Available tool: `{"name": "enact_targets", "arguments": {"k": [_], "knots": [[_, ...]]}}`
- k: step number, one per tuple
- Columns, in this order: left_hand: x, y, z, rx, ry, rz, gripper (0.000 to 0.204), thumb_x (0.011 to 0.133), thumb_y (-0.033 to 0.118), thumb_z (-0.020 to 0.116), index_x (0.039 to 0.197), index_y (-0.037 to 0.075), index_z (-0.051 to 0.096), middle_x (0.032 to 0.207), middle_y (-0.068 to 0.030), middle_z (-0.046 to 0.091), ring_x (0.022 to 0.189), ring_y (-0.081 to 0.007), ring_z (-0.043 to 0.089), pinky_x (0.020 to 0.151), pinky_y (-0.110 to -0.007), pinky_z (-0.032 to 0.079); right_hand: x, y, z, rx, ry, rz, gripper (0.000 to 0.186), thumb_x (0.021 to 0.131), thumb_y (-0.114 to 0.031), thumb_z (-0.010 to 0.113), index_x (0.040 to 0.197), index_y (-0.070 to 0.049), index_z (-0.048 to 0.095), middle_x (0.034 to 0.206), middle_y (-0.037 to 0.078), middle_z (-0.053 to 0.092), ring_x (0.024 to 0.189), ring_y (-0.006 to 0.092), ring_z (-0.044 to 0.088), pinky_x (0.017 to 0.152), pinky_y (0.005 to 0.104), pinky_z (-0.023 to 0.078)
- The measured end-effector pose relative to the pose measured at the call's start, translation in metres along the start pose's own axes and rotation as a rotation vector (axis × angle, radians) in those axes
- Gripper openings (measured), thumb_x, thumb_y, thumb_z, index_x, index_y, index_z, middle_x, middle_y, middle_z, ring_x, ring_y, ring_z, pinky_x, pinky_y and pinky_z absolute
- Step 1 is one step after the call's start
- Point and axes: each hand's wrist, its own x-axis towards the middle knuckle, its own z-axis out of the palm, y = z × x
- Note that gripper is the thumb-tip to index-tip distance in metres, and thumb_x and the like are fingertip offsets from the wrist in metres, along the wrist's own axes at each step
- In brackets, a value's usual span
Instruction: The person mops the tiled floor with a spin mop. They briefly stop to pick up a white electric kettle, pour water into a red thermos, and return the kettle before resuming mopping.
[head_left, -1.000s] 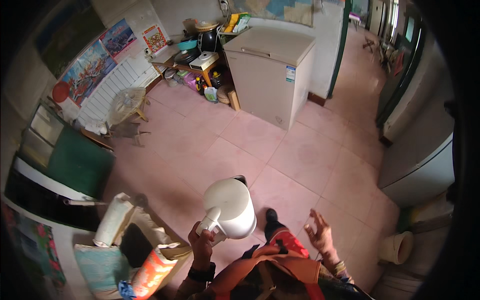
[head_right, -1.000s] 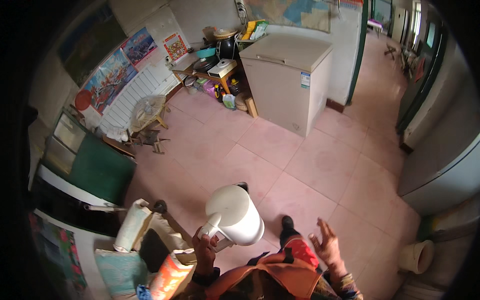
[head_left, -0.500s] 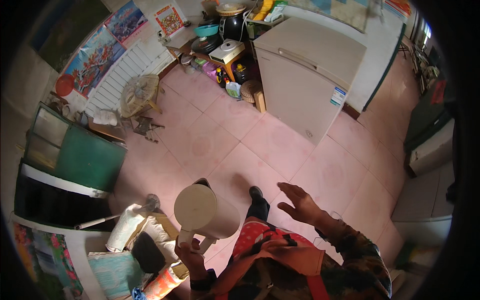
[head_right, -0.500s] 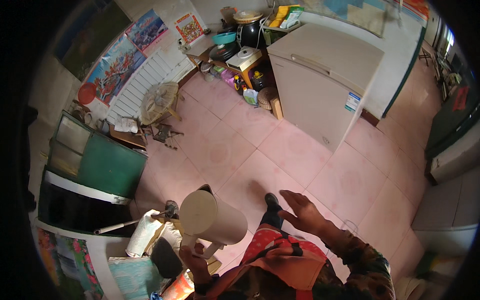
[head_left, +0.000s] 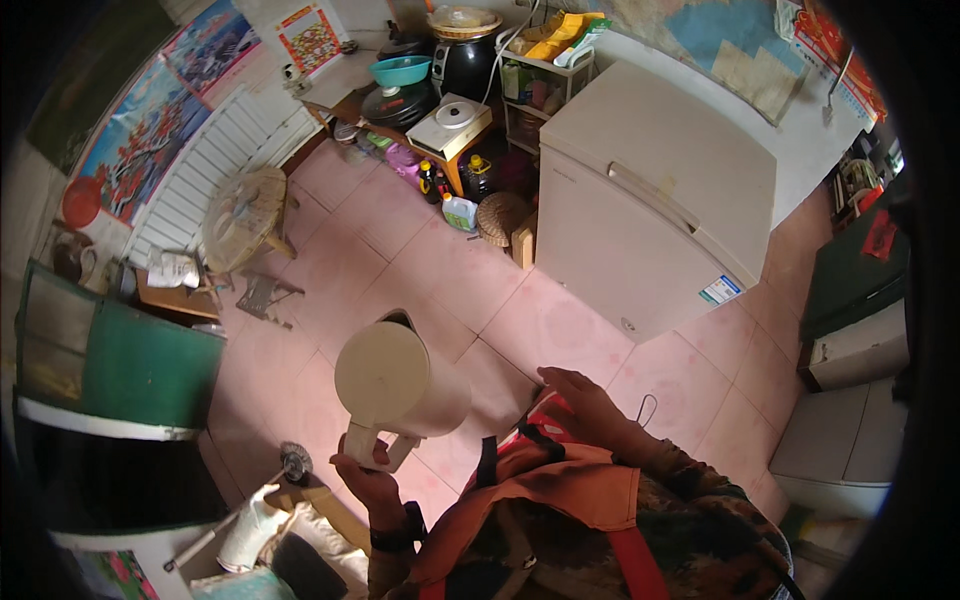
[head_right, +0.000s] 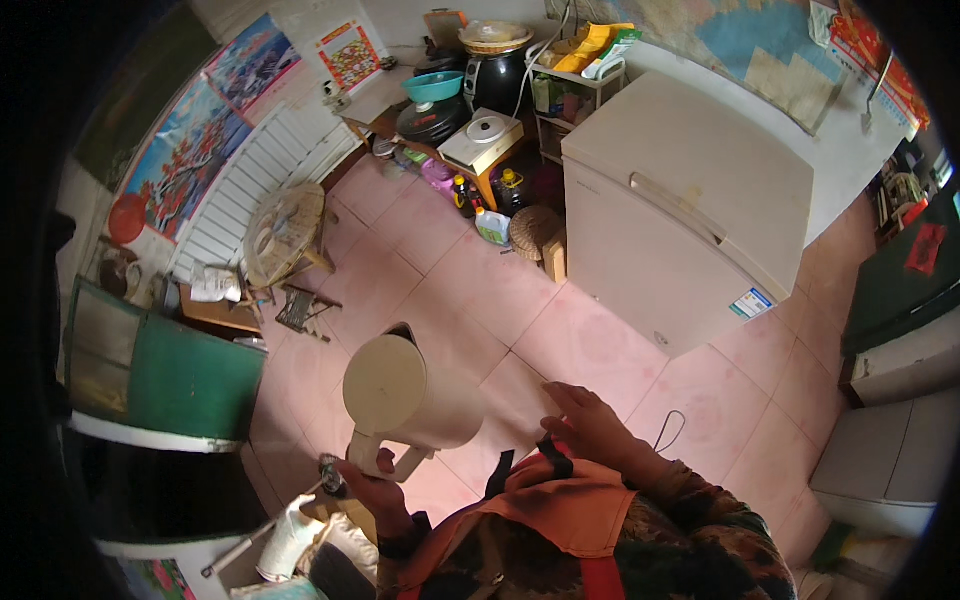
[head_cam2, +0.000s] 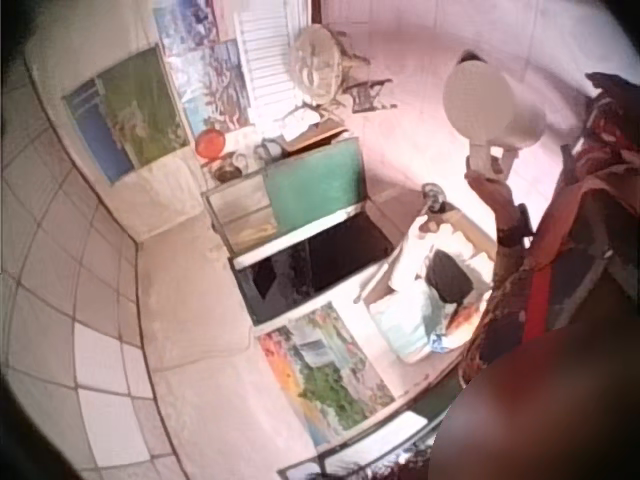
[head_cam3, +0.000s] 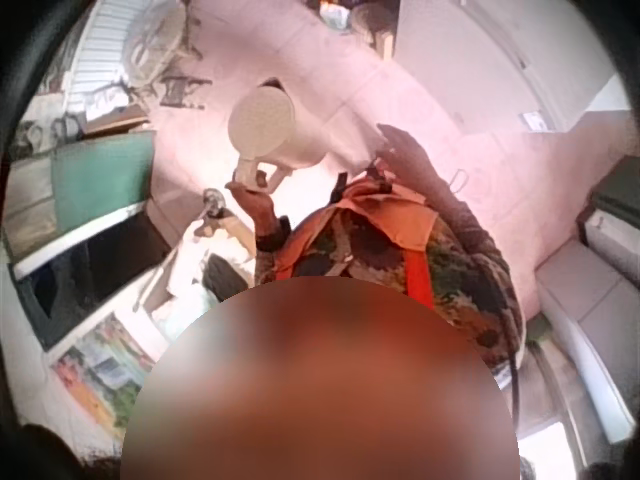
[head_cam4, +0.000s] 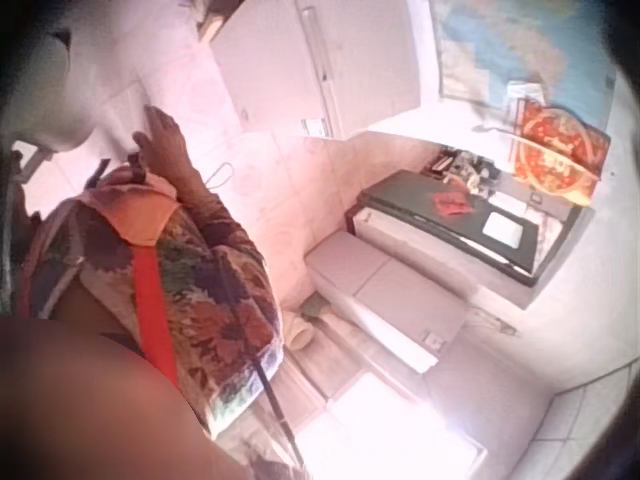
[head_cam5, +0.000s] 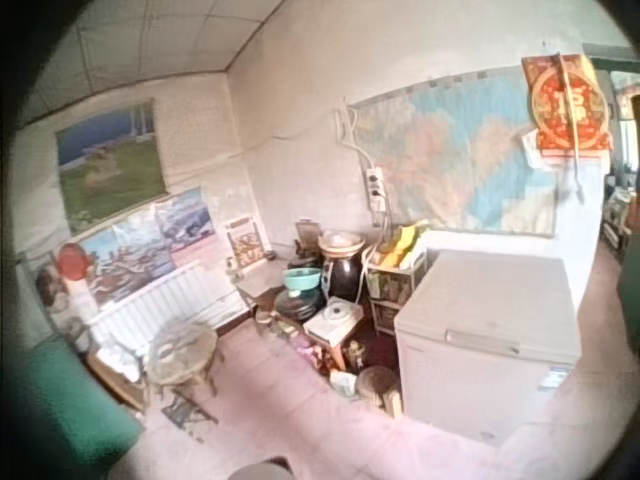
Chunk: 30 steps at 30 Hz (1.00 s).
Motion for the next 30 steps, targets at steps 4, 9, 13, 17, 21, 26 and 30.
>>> {"name": "enact_targets", "arguments": {"k": [4,9,13,17,21,26,30], "knots": [[0.093,-0.008,0.054,-0.058,-0.122,0.004,0.074,0.092,0.072,0.019,0.080,0.007,0.053,0.057,0.0019,0.043,0.057,-0.0102,0.043,0.058,-0.024,0.034,0.070,0.030,-0.025,-0.175,0.105,-0.169,0.050,0.083,-0.015,0.067,0.127,-0.001,0.049,0.117,0.023,0.059,0.101,0.0384,0.059,0.087,0.0421,0.050],[0.200,-0.027,0.144,-0.043,-0.063,-0.055,0.076,0.094,0.070,0.015,0.083,0.006,0.055,0.057,0.0010,0.046,0.058,-0.0120,0.043,0.063,-0.026,0.037,0.166,0.082,-0.055,-0.073,0.271,0.039,0.047,0.081,-0.014,0.069,0.123,-0.001,0.054,0.116,0.021,0.060,0.104,0.0383,0.059,0.086,0.0426,0.051],[0.293,-0.031,0.219,-0.089,-0.167,-0.173,0.069,0.096,0.067,0.018,0.079,0.009,0.052,0.058,0.0011,0.045,0.057,-0.0112,0.042,0.060,-0.026,0.036,0.245,0.108,-0.085,-0.107,0.372,0.060,0.046,0.083,-0.017,0.068,0.124,-0.001,0.053,0.116,0.021,0.060,0.103,0.0390,0.059,0.087,0.0427,0.051],[0.376,-0.055,0.287,-0.191,-0.116,-0.181,0.068,0.093,0.070,0.028,0.081,0.010,0.057,0.055,0.0017,0.043,0.051,-0.0106,0.041,0.046,-0.023,0.029,0.311,0.119,-0.114,-0.151,0.419,0.125,0.041,0.085,-0.013,0.067,0.123,-0.002,0.055,0.116,0.020,0.060,0.106,0.0378,0.059,0.089,0.0413,0.050],[0.443,-0.075,0.347,-0.199,-0.264,-0.143,0.064,0.096,0.065,0.028,0.077,0.010,0.053,0.057,0.0008,0.044,0.052,-0.0110,0.040,0.052,-0.025,0.032,0.373,0.120,-0.121,-0.133,0.396,0.056,0.045,0.083,-0.015,0.068,0.124,-0.001,0.054,0.115,0.020,0.060,0.103,0.0376,0.059,0.088,0.0426,0.050],[0.539,-0.110,0.432,-0.184,-0.399,-0.163,0.063,0.097,0.063,0.026,0.078,0.009,0.051,0.057,0.0022,0.041,0.055,-0.0109,0.040,0.058,-0.025,0.036,0.455,0.130,-0.114,-0.115,0.409,0.077,0.045,0.083,-0.014,0.068,0.124,-0.002,0.054,0.115,0.021,0.060,0.102,0.0390,0.060,0.086,0.0422,0.051],[0.619,-0.146,0.504,-0.194,-0.449,-0.345,0.053,0.099,0.055,0.032,0.077,0.010,0.050,0.059,0.0016,0.042,0.057,-0.0098,0.040,0.055,-0.024,0.036,0.526,0.135,-0.111,-0.135,0.456,0.177,0.045,0.083,-0.014,0.068,0.125,-0.002,0.054,0.115,0.022,0.060,0.103,0.0391,0.059,0.087,0.0414,0.051]]}}
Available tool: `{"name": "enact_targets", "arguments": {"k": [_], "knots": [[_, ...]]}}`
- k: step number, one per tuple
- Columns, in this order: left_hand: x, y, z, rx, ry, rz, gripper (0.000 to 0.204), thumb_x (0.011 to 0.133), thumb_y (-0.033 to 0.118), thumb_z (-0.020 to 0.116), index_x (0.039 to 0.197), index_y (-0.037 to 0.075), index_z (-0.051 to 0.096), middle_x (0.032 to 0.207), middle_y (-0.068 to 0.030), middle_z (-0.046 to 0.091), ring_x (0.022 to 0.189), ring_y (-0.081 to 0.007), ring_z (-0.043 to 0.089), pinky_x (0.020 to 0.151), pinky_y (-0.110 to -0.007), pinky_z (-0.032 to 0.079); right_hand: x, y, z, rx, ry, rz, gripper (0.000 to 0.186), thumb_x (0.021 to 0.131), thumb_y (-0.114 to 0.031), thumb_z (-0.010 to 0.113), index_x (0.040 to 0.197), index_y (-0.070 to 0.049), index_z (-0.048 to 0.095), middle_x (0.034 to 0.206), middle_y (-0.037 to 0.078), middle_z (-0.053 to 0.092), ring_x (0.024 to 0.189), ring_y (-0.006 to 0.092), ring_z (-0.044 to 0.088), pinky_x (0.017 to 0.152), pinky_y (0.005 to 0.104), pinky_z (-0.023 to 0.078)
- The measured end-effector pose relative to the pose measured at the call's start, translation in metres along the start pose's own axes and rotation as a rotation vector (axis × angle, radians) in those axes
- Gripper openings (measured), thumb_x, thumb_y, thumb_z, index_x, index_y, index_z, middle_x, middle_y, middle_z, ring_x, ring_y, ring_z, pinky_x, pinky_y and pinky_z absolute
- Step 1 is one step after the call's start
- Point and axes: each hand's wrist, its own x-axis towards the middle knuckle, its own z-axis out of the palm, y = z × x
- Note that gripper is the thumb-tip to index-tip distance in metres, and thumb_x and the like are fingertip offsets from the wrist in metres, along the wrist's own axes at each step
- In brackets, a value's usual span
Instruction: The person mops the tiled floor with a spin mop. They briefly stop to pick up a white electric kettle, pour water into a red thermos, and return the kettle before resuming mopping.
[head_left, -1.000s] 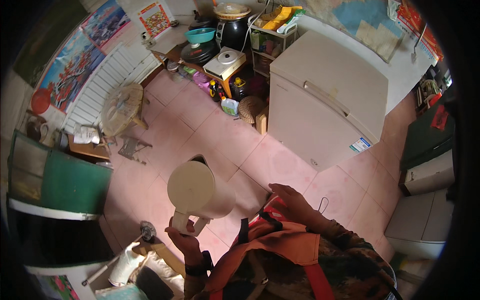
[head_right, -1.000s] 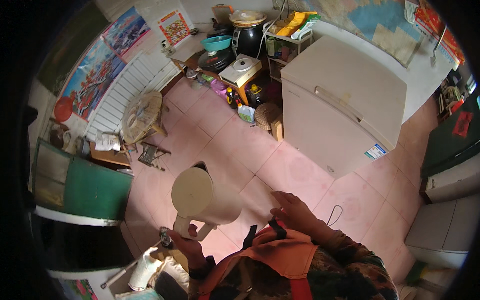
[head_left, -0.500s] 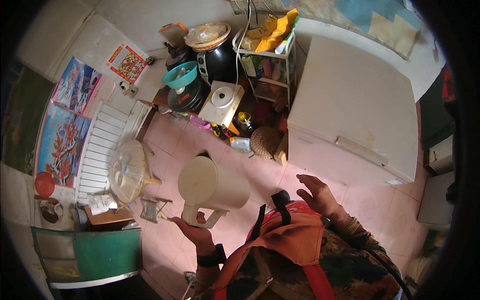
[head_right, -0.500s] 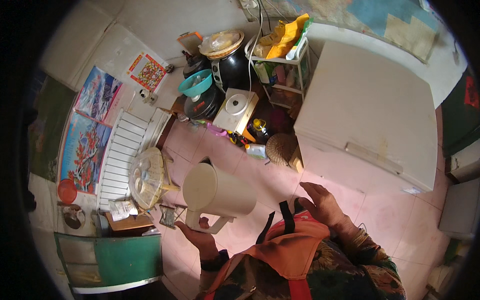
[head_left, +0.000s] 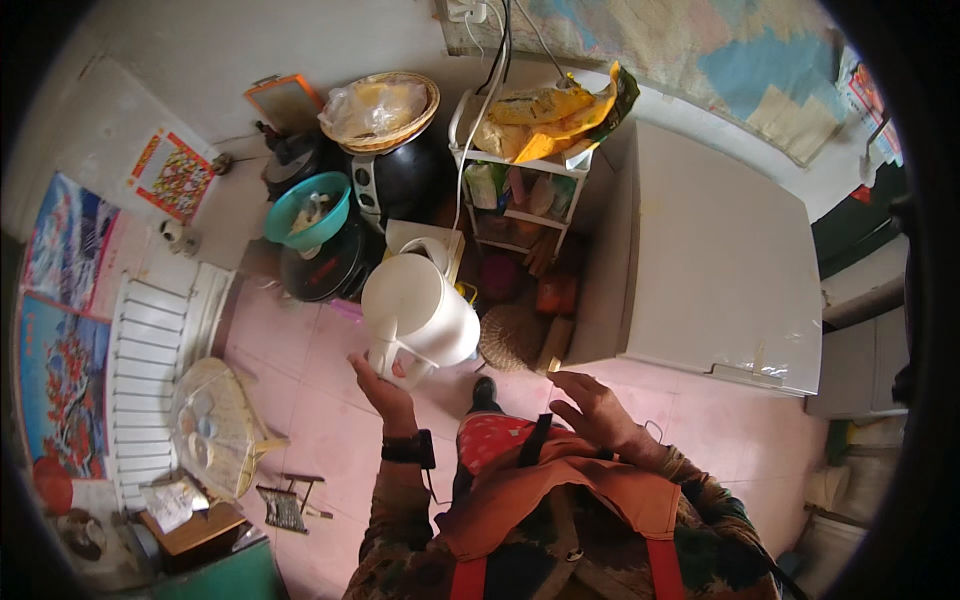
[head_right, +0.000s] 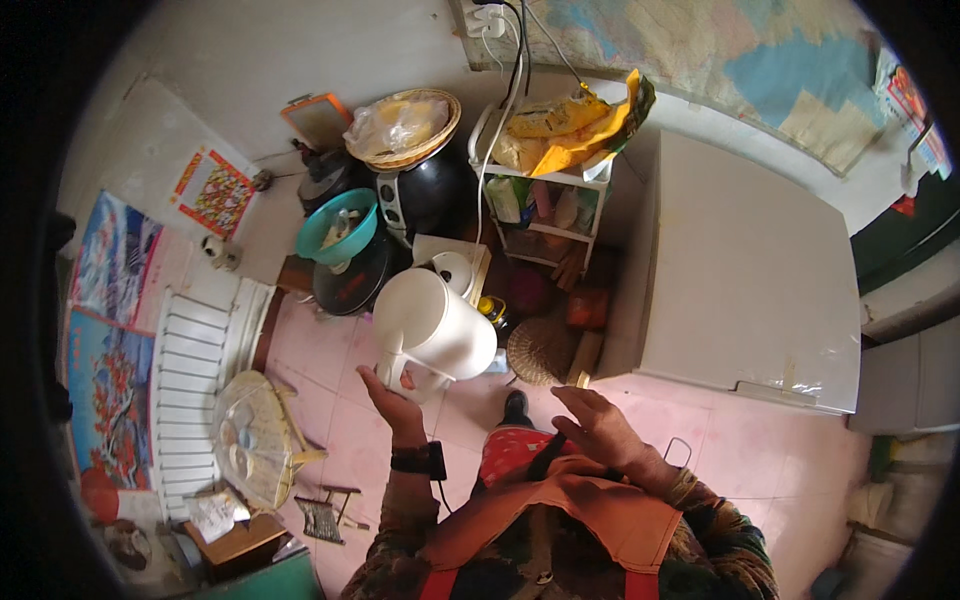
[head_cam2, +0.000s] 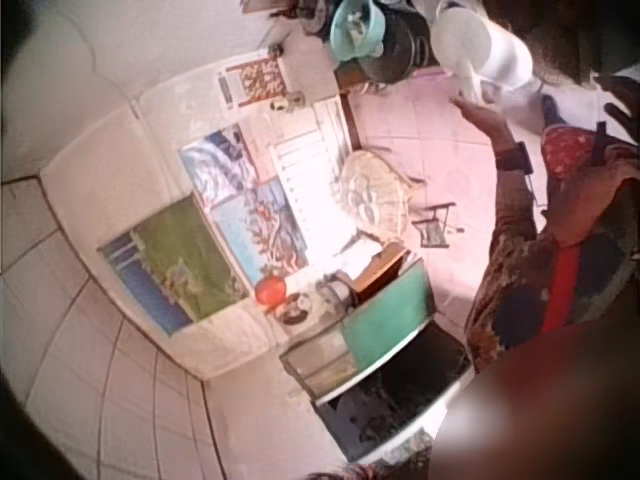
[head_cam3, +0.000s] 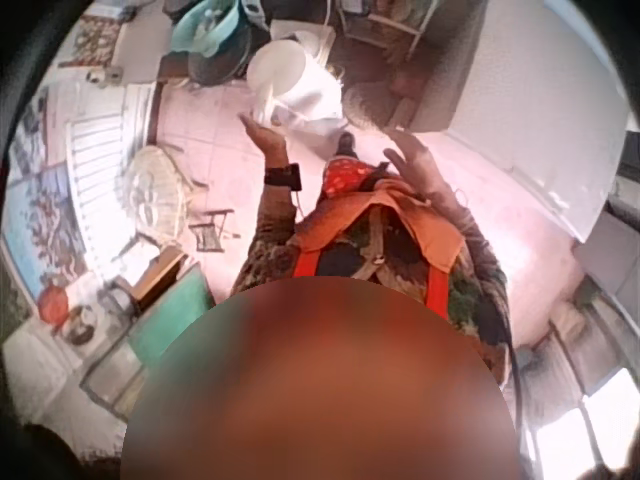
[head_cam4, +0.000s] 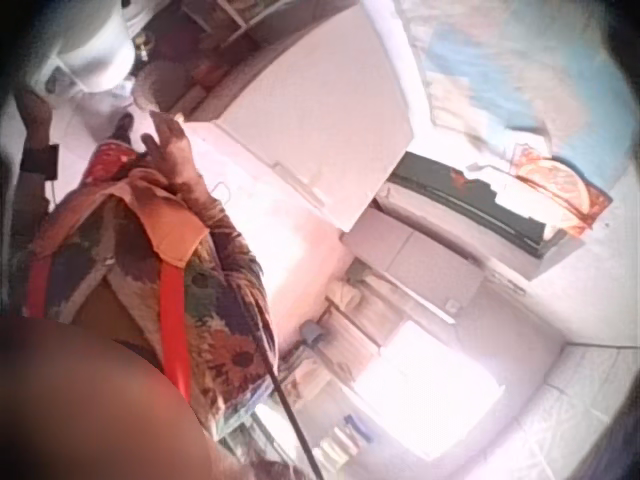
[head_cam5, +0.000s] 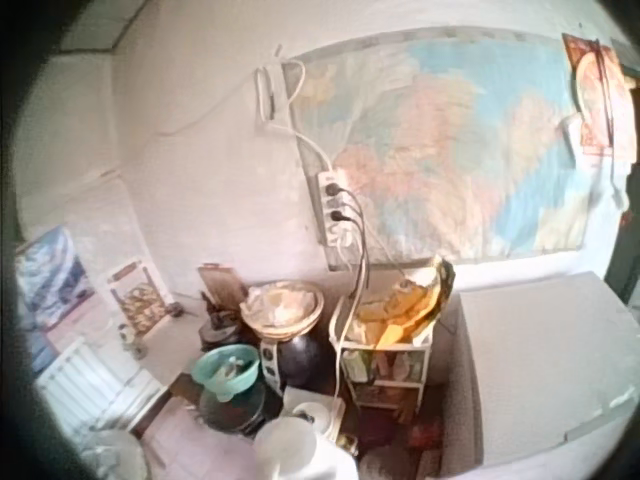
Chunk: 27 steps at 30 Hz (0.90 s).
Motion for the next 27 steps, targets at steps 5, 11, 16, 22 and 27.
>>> {"name": "enact_targets", "arguments": {"k": [5,11,16,22,27], "knots": [[0.112,-0.028,0.032,0.028,-0.035,0.048,0.045,0.097,0.048,0.041,0.076,0.009,0.049,0.063,0.0002,0.044,0.053,-0.0106,0.041,0.050,-0.026,0.034,0.073,-0.018,0.033,0.015,-0.040,0.083,0.044,0.086,-0.016,0.066,0.126,-0.002,0.052,0.114,0.023,0.060,0.105,0.0403,0.058,0.088,0.0429,0.050],[0.209,-0.058,0.048,0.046,-0.093,-0.016,0.041,0.096,0.043,0.047,0.070,0.010,0.049,0.061,-0.0004,0.045,0.053,-0.0106,0.043,0.049,-0.027,0.034,0.153,-0.027,0.063,0.016,-0.061,0.082,0.045,0.085,-0.014,0.065,0.126,-0.001,0.051,0.112,0.023,0.059,0.104,0.0402,0.058,0.088,0.0434,0.050],[0.240,-0.068,0.058,0.022,-0.052,-0.139,0.043,0.094,0.044,0.046,0.067,0.010,0.049,0.058,0.0003,0.044,0.053,-0.0109,0.043,0.050,-0.027,0.033,0.179,-0.030,0.074,-0.006,-0.101,0.105,0.047,0.084,-0.013,0.067,0.126,0.000,0.051,0.115,0.023,0.059,0.106,0.0395,0.058,0.089,0.0427,0.050],[0.240,-0.067,0.044,0.082,-0.091,-0.060,0.044,0.095,0.043,0.045,0.065,0.011,0.047,0.055,-0.0001,0.042,0.052,-0.0121,0.041,0.053,-0.029,0.034,0.182,-0.026,0.075,-0.005,-0.083,0.190,0.047,0.084,-0.013,0.067,0.126,0.000,0.051,0.115,0.023,0.059,0.108,0.0391,0.058,0.090,0.0425,0.049],[0.228,-0.086,0.014,0.172,-0.050,0.018,0.045,0.096,0.041,0.042,0.066,0.008,0.048,0.061,-0.0027,0.045,0.059,-0.0155,0.043,0.057,-0.032,0.036,0.182,-0.021,0.082,0.002,-0.130,0.179,0.045,0.084,-0.014,0.066,0.124,0.000,0.052,0.115,0.023,0.059,0.105,0.0397,0.058,0.088,0.0432,0.050]]}}
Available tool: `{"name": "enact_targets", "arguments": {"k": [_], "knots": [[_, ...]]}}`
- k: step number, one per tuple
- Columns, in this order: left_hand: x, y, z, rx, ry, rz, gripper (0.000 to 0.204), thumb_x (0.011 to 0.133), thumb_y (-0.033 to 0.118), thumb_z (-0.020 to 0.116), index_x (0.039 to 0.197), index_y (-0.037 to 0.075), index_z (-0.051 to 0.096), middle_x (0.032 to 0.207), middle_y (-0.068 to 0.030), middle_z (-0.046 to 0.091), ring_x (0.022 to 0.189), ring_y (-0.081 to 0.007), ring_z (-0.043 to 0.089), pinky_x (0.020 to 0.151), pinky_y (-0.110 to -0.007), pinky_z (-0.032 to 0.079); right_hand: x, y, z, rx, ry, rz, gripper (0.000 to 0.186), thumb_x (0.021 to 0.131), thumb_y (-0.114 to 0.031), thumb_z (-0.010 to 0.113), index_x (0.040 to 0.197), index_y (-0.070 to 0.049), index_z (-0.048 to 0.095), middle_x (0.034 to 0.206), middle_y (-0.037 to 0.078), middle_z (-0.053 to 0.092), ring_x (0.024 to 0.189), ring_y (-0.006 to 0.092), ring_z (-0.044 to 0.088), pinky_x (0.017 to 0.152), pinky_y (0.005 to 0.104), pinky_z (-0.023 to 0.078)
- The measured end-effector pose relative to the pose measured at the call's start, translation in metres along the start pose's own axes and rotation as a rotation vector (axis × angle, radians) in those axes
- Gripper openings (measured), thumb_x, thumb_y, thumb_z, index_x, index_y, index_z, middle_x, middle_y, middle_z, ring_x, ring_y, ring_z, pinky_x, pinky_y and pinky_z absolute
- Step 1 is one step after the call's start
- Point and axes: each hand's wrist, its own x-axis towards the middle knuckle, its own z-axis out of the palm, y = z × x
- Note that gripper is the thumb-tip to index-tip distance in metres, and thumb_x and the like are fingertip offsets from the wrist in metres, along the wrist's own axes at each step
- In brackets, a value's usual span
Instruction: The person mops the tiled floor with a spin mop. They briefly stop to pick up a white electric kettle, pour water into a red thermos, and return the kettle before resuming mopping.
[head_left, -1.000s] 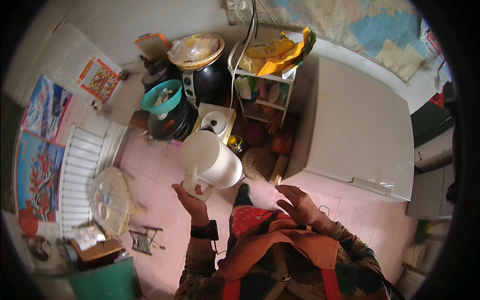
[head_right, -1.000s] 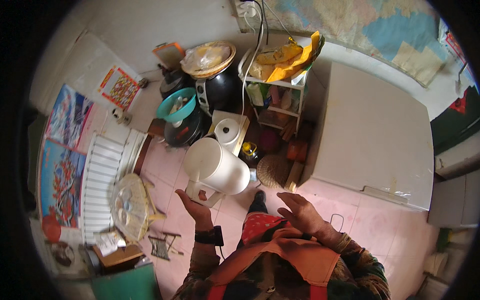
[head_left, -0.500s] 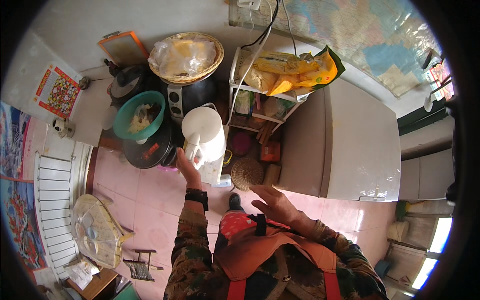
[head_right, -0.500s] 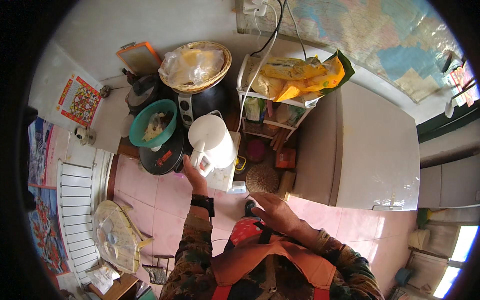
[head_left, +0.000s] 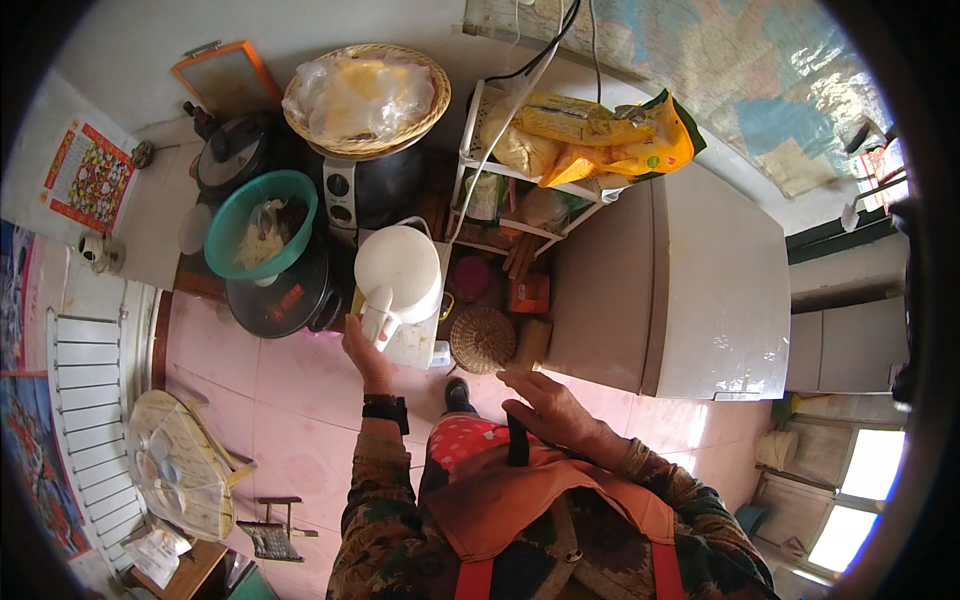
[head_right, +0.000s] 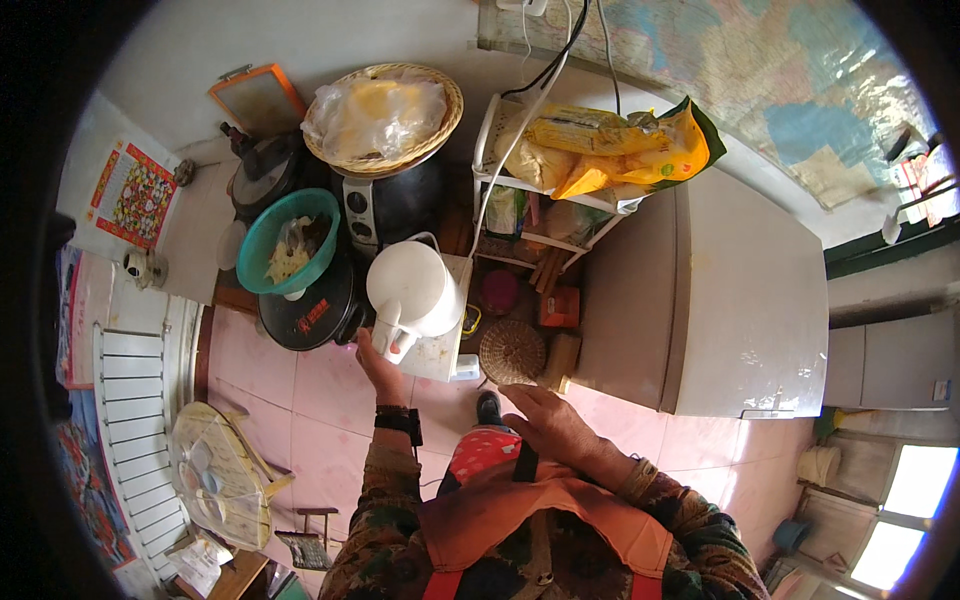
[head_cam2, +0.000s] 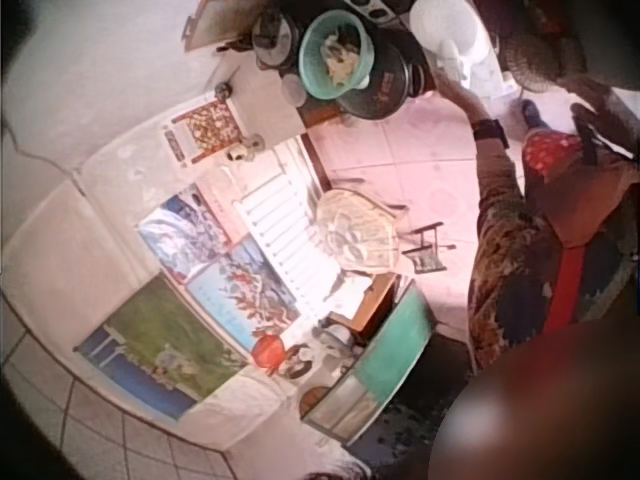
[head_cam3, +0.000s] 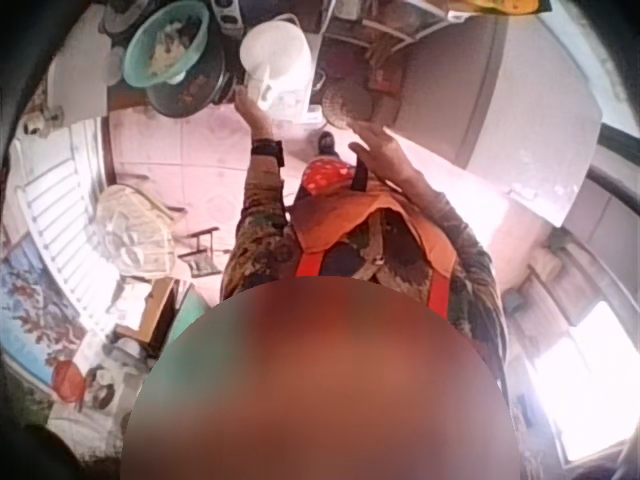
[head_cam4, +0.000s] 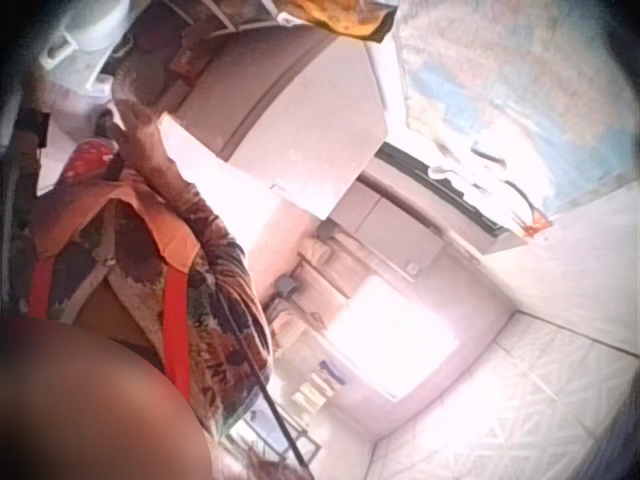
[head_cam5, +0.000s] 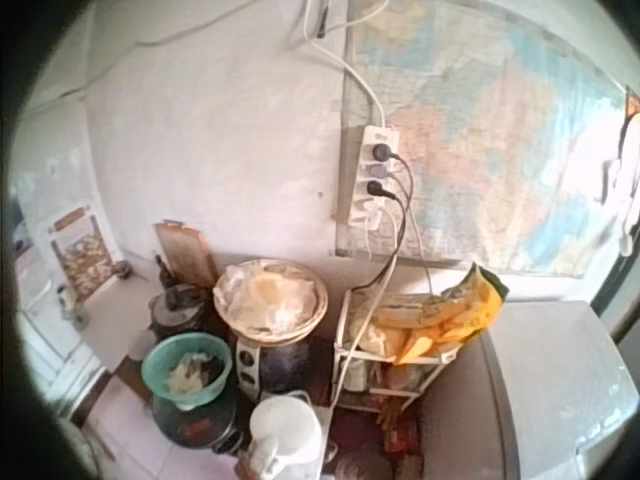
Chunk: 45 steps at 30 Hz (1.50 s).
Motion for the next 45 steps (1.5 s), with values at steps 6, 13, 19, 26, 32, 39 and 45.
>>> {"name": "enact_targets", "arguments": {"k": [6,13,19,26,32,39,45], "knots": [[-0.004,-0.020,-0.015,0.015,-0.026,-0.052,0.047,0.095,0.040,0.044,0.073,0.001,0.055,0.069,-0.0064,0.052,0.065,-0.0158,0.048,0.060,-0.033,0.039,-0.005,0.003,0.006,-0.047,-0.050,-0.026,0.045,0.085,-0.016,0.066,0.125,-0.002,0.052,0.112,0.023,0.060,0.101,0.0408,0.059,0.083,0.0443,0.051],[0.043,-0.004,-0.008,-0.017,-0.040,-0.033,0.046,0.095,0.041,0.045,0.069,0.004,0.051,0.063,-0.0026,0.047,0.056,-0.0141,0.047,0.051,-0.031,0.038,-0.009,0.000,0.006,-0.087,-0.103,-0.018,0.044,0.086,-0.017,0.066,0.125,-0.004,0.053,0.110,0.023,0.059,0.099,0.0408,0.059,0.083,0.0440,0.051],[0.050,-0.006,-0.016,0.117,-0.099,0.056,0.048,0.095,0.040,0.047,0.069,0.001,0.053,0.059,-0.0062,0.046,0.054,-0.0161,0.047,0.046,-0.034,0.039,-0.004,-0.008,0.009,-0.076,-0.145,0.041,0.040,0.086,-0.015,0.065,0.123,-0.003,0.054,0.110,0.022,0.061,0.099,0.0382,0.061,0.083,0.0419,0.051],[0.033,0.020,-0.021,0.336,0.008,0.397,0.027,0.096,0.029,0.050,0.095,0.003,0.060,0.084,-0.0149,0.062,0.073,-0.0293,0.059,0.068,-0.040,0.047,0.008,-0.021,0.018,-0.036,-0.142,-0.037,0.038,0.086,-0.014,0.065,0.121,-0.002,0.056,0.113,0.021,0.061,0.098,0.0343,0.063,0.082,0.0399,0.052],[-0.051,0.050,-0.025,0.207,0.040,0.507,0.024,0.089,0.013,0.064,0.112,0.005,0.061,0.112,-0.0085,0.065,0.099,-0.0210,0.061,0.090,-0.031,0.046,0.008,-0.023,0.016,-0.063,-0.142,-0.052,0.048,0.084,-0.008,0.065,0.130,-0.003,0.051,0.119,0.018,0.060,0.101,0.0284,0.064,0.083,0.0361,0.052],[-0.223,0.068,-0.006,-0.326,-0.585,0.180,0.058,0.101,0.038,0.043,0.143,0.000,0.033,0.138,-0.0128,0.046,0.131,-0.0211,0.043,0.109,-0.033,0.033,-0.027,-0.035,0.017,-0.176,-0.103,-0.594,0.056,0.089,-0.022,0.057,0.134,0.008,0.041,0.133,0.027,0.048,0.124,0.0439,0.045,0.104,0.0452,0.038],[-0.380,0.062,-0.010,-0.797,-0.515,-0.285,0.070,0.096,0.052,0.037,0.145,0.002,0.030,0.139,-0.0102,0.044,0.128,-0.0188,0.043,0.108,-0.033,0.033,-0.114,-0.044,0.025,-0.083,-0.187,-1.066,0.059,0.095,-0.042,0.040,0.131,0.004,0.048,0.135,0.022,0.049,0.126,0.0370,0.046,0.108,0.0527,0.028]]}}
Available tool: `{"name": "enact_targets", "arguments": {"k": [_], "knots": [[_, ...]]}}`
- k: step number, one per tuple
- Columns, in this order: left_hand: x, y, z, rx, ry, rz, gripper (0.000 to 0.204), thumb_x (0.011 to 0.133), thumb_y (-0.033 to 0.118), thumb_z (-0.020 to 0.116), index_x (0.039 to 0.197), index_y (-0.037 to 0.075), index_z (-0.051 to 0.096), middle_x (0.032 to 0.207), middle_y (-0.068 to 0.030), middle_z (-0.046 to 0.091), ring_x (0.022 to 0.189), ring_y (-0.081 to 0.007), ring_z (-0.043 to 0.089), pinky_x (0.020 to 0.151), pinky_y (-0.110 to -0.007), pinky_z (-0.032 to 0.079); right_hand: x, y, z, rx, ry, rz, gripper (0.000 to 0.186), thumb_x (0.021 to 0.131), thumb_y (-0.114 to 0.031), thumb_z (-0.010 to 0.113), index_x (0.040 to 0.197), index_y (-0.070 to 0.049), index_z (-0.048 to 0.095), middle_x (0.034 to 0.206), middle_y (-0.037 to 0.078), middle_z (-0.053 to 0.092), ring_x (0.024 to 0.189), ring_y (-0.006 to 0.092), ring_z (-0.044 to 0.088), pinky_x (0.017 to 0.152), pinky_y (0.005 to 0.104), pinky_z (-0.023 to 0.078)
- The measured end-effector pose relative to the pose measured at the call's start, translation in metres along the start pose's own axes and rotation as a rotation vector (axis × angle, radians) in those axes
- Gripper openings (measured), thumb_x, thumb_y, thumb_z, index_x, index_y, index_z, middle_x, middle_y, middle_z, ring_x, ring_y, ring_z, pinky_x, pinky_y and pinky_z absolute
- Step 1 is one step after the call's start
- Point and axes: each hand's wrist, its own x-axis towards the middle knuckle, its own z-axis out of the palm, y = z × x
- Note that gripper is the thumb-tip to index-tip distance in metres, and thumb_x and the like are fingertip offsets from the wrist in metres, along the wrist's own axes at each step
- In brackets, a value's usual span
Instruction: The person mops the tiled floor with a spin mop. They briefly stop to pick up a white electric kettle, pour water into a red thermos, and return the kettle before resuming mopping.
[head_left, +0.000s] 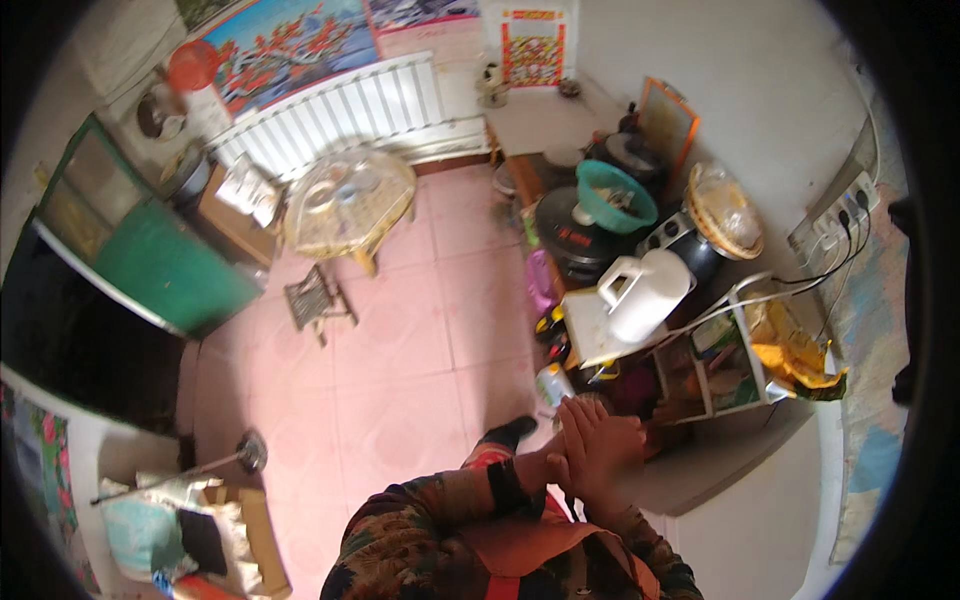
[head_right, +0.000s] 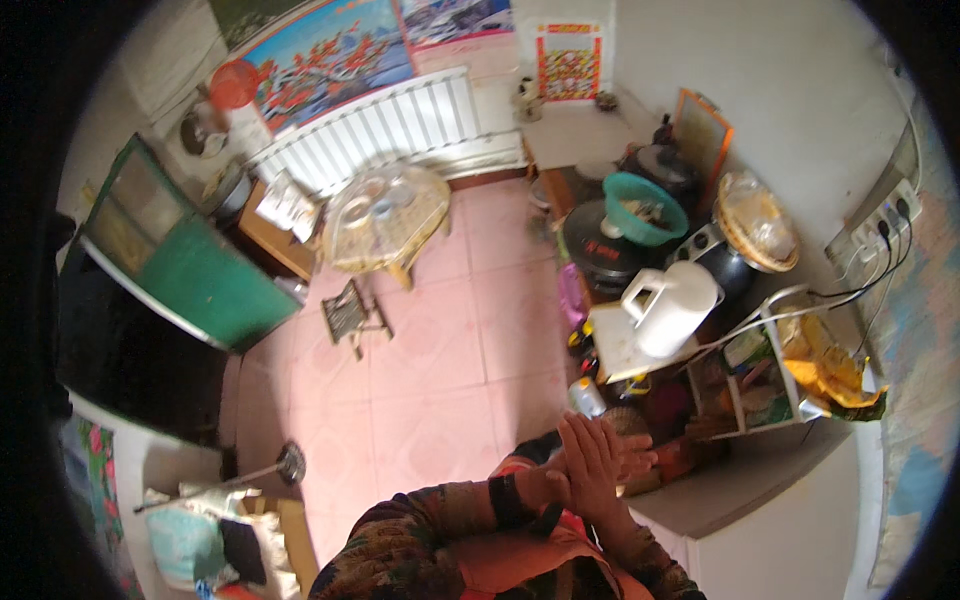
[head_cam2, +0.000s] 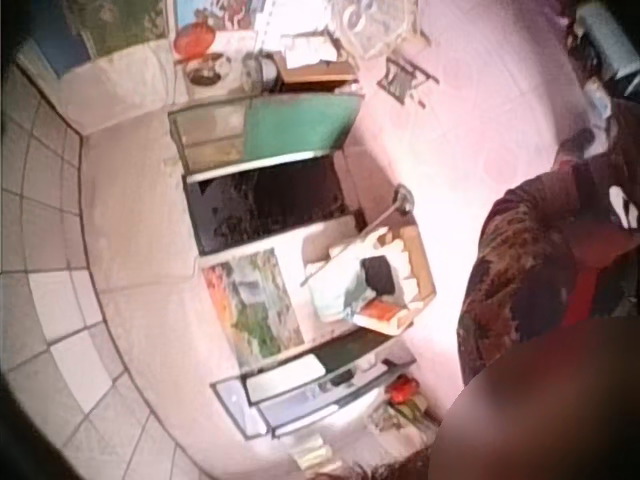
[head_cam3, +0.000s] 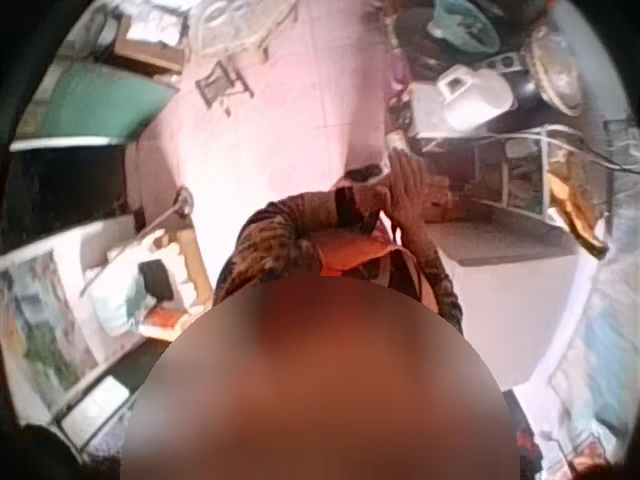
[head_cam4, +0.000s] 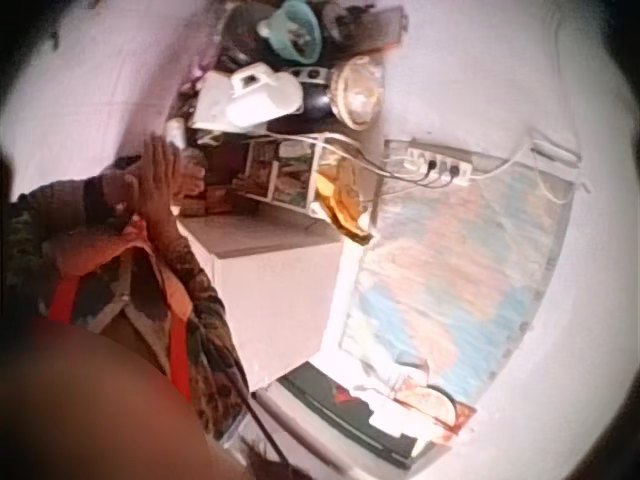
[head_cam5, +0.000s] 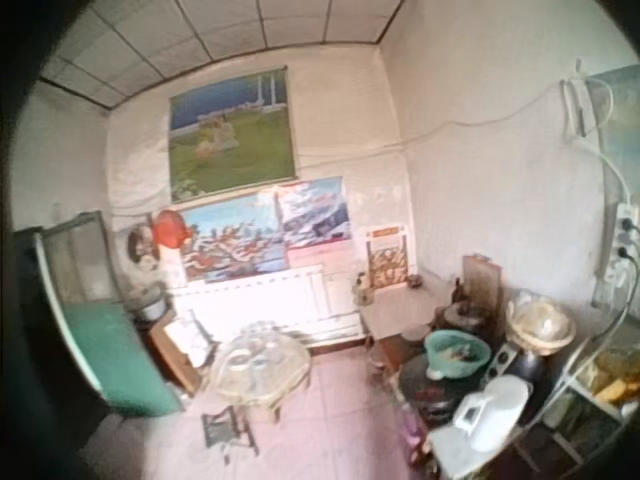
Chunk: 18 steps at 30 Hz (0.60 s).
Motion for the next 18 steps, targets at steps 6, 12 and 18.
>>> {"name": "enact_targets", "arguments": {"k": [6,12,18], "knots": [[-0.104,-0.034,0.029,-0.252,0.157,0.124,0.083,0.092,0.066,0.031,0.146,0.003,0.028,0.139,-0.0076,0.043,0.125,-0.0166,0.044,0.107,-0.033,0.034,-0.055,-0.051,0.018,0.015,-0.202,-0.182,0.053,0.094,-0.039,0.040,0.131,-0.003,0.050,0.136,0.018,0.049,0.126,0.0330,0.047,0.109,0.0518,0.026],[-0.186,-0.040,0.032,-0.018,0.090,0.200,0.090,0.091,0.071,0.019,0.150,0.004,0.019,0.150,-0.0101,0.033,0.137,-0.0200,0.034,0.114,-0.033,0.024,-0.084,-0.072,0.037,0.054,-0.368,0.054,0.049,0.092,-0.026,0.047,0.136,-0.005,0.043,0.139,0.019,0.044,0.125,0.0360,0.044,0.106,0.0494,0.027],[-0.282,-0.045,0.036,0.185,0.404,0.260,0.075,0.099,0.059,0.025,0.150,0.005,0.018,0.151,-0.0163,0.030,0.137,-0.0266,0.034,0.111,-0.041,0.031,-0.115,-0.117,0.078,0.225,-0.581,0.232,0.048,0.094,-0.024,0.051,0.133,0.003,0.042,0.122,0.024,0.055,0.102,0.0427,0.053,0.087,0.0497,0.041]]}}
